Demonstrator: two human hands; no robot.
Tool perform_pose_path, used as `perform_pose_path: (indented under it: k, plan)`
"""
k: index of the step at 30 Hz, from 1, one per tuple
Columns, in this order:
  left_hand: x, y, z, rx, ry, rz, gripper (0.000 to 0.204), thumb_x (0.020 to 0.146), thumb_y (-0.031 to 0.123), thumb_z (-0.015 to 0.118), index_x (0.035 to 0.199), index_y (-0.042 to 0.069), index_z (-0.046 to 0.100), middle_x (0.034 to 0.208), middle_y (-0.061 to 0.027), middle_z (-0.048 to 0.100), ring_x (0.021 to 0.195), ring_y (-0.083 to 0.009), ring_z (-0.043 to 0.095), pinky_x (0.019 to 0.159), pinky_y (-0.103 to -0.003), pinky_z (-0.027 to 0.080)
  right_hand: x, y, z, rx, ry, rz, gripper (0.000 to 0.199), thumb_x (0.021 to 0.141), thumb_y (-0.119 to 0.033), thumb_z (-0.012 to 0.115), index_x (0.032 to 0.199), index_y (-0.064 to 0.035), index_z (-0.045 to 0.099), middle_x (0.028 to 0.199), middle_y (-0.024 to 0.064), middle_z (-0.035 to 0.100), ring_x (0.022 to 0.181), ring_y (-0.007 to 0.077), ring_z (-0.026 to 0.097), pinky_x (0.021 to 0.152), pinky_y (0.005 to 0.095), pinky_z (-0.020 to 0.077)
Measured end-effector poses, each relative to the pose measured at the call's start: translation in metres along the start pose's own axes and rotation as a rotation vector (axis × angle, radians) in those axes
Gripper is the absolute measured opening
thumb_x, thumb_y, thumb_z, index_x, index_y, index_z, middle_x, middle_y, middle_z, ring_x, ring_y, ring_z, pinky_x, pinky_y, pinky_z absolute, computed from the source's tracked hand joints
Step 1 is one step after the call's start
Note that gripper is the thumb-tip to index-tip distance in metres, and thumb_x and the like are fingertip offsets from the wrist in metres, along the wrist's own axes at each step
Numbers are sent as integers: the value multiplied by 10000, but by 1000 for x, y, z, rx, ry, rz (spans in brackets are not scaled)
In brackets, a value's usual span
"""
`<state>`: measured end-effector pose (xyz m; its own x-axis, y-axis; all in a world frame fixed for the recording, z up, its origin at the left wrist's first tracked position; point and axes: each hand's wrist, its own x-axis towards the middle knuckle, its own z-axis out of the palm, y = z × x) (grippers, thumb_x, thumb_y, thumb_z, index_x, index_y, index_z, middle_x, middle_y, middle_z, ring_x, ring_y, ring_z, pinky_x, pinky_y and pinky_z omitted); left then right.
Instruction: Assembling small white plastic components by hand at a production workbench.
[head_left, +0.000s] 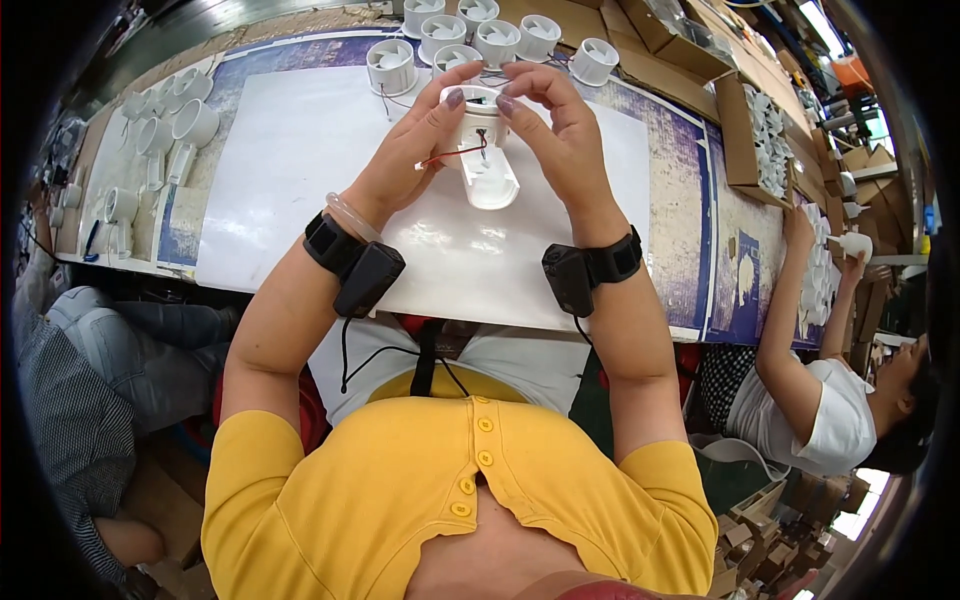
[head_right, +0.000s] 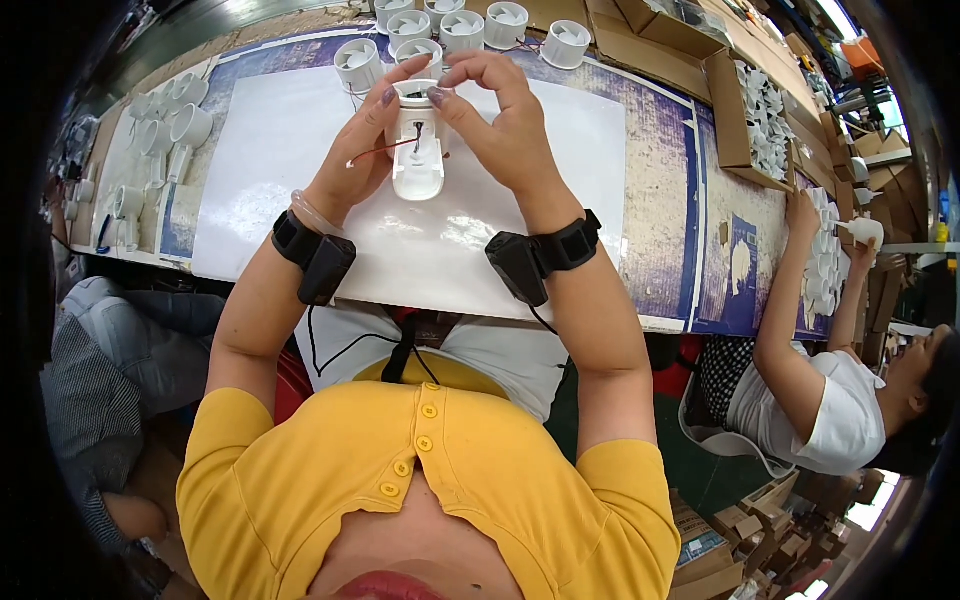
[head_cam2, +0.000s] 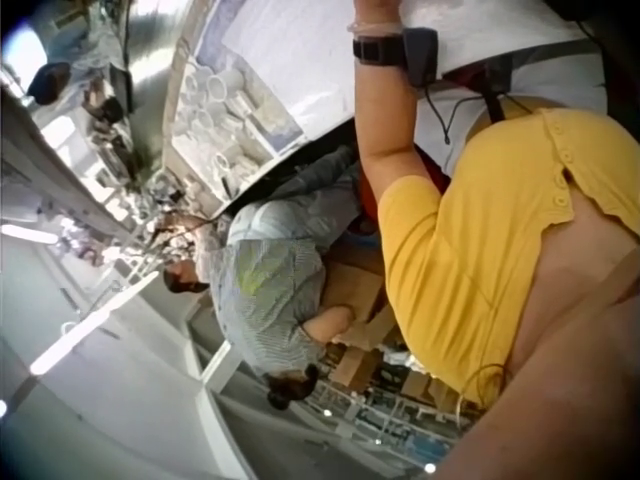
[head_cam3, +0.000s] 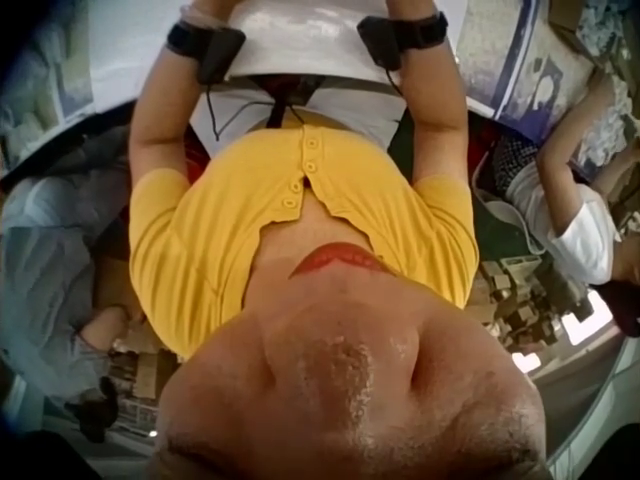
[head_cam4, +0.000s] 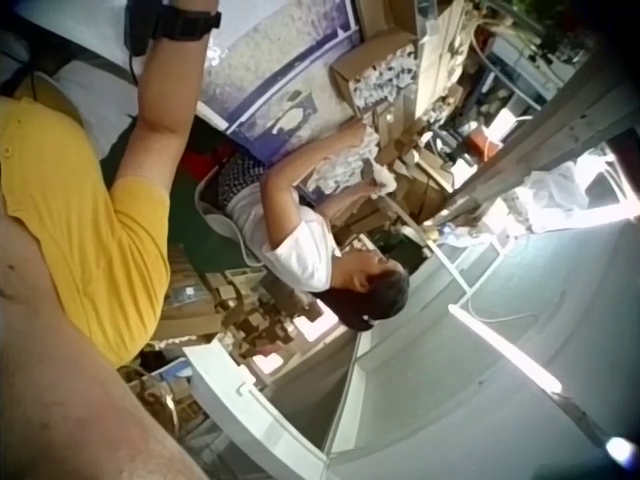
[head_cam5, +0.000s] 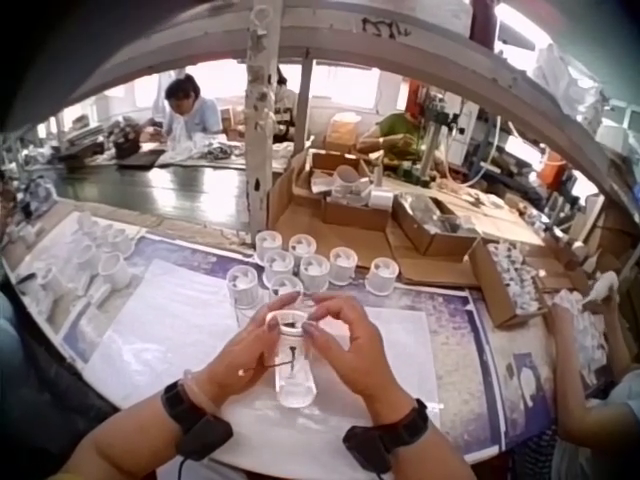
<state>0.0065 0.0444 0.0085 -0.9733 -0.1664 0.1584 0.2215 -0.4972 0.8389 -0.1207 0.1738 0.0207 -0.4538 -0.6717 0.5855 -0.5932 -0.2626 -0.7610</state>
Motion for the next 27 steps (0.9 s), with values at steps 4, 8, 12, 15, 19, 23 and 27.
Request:
perform_pose_path:
  k: [4, 8, 12, 15, 19, 23, 27]
  plan:
    - [-1, 5, -2, 46, 77, 71, 436, 989, 266, 431, 1385, 120, 319, 1222, -36, 518, 1109, -116, 519, 942, -272, 434, -6, -9, -8, 29, -26, 142, 102, 798, -97, 645, 880, -37, 639, 1140, 68, 579, 1100, 167, 515, 944, 314, 387]
    - [-1, 5, -4, 108, 127, 157, 429, 978, 216, 456, 1376, 118, 329, 1240, -42, 511, 1130, -118, 499, 959, -268, 411, -6, -19, -5, -179, -87, 136, 116, 761, -146, 689, 831, -60, 656, 1146, 69, 582, 1095, 194, 524, 954, 337, 382]
    - [3, 0, -7, 234, 135, 262, 443, 961, 184, 499, 1367, 114, 334, 1231, -51, 514, 1126, -123, 495, 953, -259, 401, -5, -20, -3, -208, -69, 121, 145, 684, -213, 728, 772, -110, 674, 1109, 79, 592, 1054, 277, 507, 944, 378, 380]
    - [4, -2, -6, 409, 162, 366, 446, 950, 159, 525, 1352, 106, 340, 1215, -61, 520, 1123, -121, 489, 946, -254, 395, -6, -24, -3, -335, -86, 76, 135, 719, -175, 718, 814, -91, 675, 1134, 68, 589, 1087, 249, 515, 963, 367, 371]
    - [5, -2, -7, 481, 185, 363, 448, 945, 158, 539, 1342, 100, 341, 1202, -63, 522, 1119, -123, 489, 946, -252, 394, -7, -31, 0, -438, -87, 29, 131, 715, -186, 714, 802, -92, 685, 1142, 76, 587, 1091, 266, 500, 960, 375, 373]
    - [3, -2, -9, 470, 207, 371, 444, 945, 167, 544, 1335, 96, 344, 1197, -64, 525, 1115, -125, 491, 944, -251, 395, -7, -31, -1, -464, -119, -7, 128, 714, -195, 709, 787, -91, 689, 1150, 76, 583, 1088, 275, 494, 953, 380, 378]
    - [4, -2, -10, 496, 209, 369, 440, 949, 175, 538, 1336, 99, 343, 1198, -66, 523, 1114, -128, 491, 943, -251, 396, -10, -35, -3, -522, -154, -1, 115, 732, -183, 695, 776, -77, 684, 1150, 75, 583, 1089, 279, 493, 950, 375, 379]
